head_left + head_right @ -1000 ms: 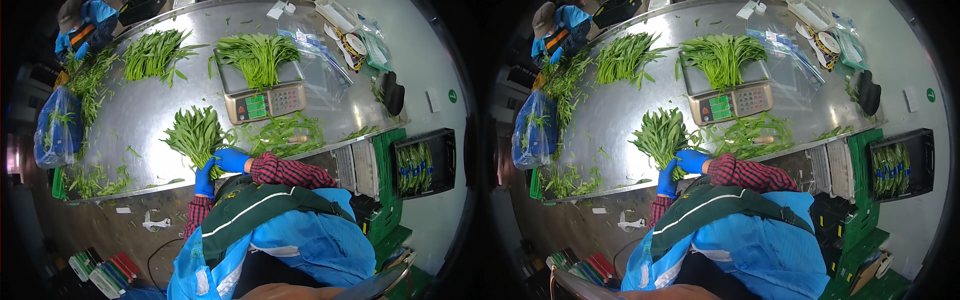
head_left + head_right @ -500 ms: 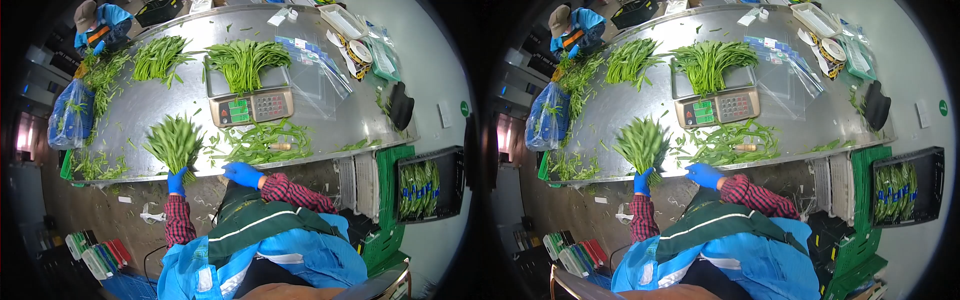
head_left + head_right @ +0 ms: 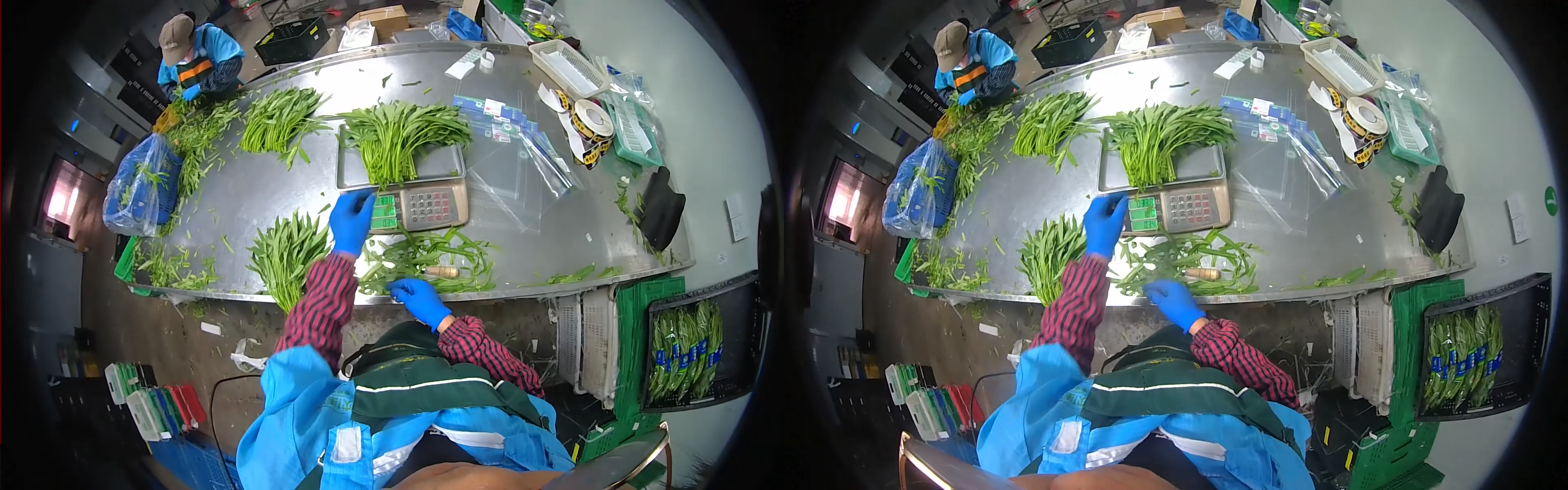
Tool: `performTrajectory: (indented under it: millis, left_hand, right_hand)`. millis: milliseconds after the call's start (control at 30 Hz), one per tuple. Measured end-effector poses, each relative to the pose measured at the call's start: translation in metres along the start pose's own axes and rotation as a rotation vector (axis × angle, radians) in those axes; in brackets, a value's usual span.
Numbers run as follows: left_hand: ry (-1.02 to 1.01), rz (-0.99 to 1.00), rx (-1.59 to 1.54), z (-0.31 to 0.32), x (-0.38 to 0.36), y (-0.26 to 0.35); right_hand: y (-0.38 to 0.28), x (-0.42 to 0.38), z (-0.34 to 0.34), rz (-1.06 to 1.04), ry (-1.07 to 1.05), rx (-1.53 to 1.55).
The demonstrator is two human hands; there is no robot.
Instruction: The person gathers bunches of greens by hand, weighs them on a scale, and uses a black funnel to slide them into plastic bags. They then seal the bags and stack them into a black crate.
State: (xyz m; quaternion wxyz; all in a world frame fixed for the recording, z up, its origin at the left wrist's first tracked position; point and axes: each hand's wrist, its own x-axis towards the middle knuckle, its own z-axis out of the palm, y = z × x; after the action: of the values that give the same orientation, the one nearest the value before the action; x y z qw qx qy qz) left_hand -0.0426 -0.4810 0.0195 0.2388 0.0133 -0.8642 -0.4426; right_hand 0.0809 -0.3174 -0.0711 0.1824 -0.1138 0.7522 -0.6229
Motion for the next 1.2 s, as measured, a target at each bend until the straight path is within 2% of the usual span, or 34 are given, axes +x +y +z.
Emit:
performTrajectory:
  millis: [33,67,133,200,300,467,533,600,667,700,800,833,867,933,967,1000,1033,1067,1100,1133,1167,1200]
  left_hand:
    - [0.065,0.1,-0.031,0.027,0.021,-0.002]
    - [0.049,0.115,0.101,0.038,0.042,0.015]
    - [-0.006,0.2,0.346,0.067,0.076,0.001]
    - [-0.193,0.073,0.475,0.079,0.097,-0.001]
    - [-0.227,0.054,0.484,0.088,0.109,-0.014]
    - [-0.257,-0.046,0.36,0.081,0.116,-0.016]
    - [-0.161,-0.045,0.162,0.085,0.121,-0.03]
    - [-0.125,-0.042,-0.092,0.078,0.121,-0.02]
    - [-0.055,0.024,-0.191,0.078,0.12,-0.016]
    - [-0.094,0.028,-0.233,0.085,0.123,-0.034]
    - [-0.183,-0.016,-0.071,0.076,0.118,-0.017]
    - [-0.213,-0.059,-0.185,0.08,0.123,-0.031]
    - [-0.155,-0.05,-0.319,0.084,0.127,-0.044]
    - [-0.157,-0.133,-0.449,0.077,0.13,-0.022]
    - [-0.169,-0.136,-0.416,0.078,0.133,-0.022]
    - [-0.177,-0.151,-0.41,0.076,0.135,-0.015]
    - [-0.173,-0.15,-0.421,0.075,0.136,-0.005]
    - [-0.171,-0.14,-0.427,0.071,0.14,0.006]
    - [-0.159,-0.144,-0.401,0.066,0.143,0.016]
    - [-0.156,-0.146,-0.382,0.063,0.145,0.027]
    - [-0.165,-0.147,-0.373,0.069,0.145,0.035]
    - [-0.219,-0.169,-0.302,0.074,0.145,0.03]
  right_hand:
    - [0.001,-0.003,-0.003,-0.063,0.0,-0.082]
    - [0.005,-0.009,-0.005,-0.031,-0.007,-0.061]
    - [0.015,-0.019,-0.008,0.032,-0.019,-0.02]
    - [0.024,-0.026,-0.018,0.177,-0.072,0.12]
    - [0.029,-0.023,-0.036,0.268,-0.024,0.224]
    - [0.04,0.0,-0.055,0.159,0.078,0.203]
    - [0.05,0.011,-0.054,0.178,0.079,0.216]
    - [0.05,0.013,-0.054,0.18,0.043,0.202]
    - [0.049,0.015,-0.053,0.177,-0.029,0.19]
    - [0.045,0.017,-0.055,0.229,-0.062,0.229]
    - [0.041,0.024,-0.072,0.233,-0.092,0.15]
    - [0.042,0.028,-0.082,0.25,-0.108,0.043]
    - [0.043,0.029,-0.093,0.201,-0.096,-0.001]
    - [0.035,0.032,-0.117,0.105,-0.088,-0.084]
    - [0.026,0.032,-0.134,0.184,-0.086,-0.068]
    - [0.027,0.031,-0.149,0.044,-0.022,-0.122]
    - [0.027,0.035,-0.172,0.237,-0.018,0.119]
    - [0.034,0.04,-0.191,0.066,0.1,-0.119]
    - [0.055,0.047,-0.214,-0.007,0.173,-0.1]
    - [0.047,0.048,-0.244,0.174,0.192,0.292]
    - [0.051,0.051,-0.272,0.028,0.24,0.267]
    - [0.043,0.049,-0.299,0.1,0.303,0.333]
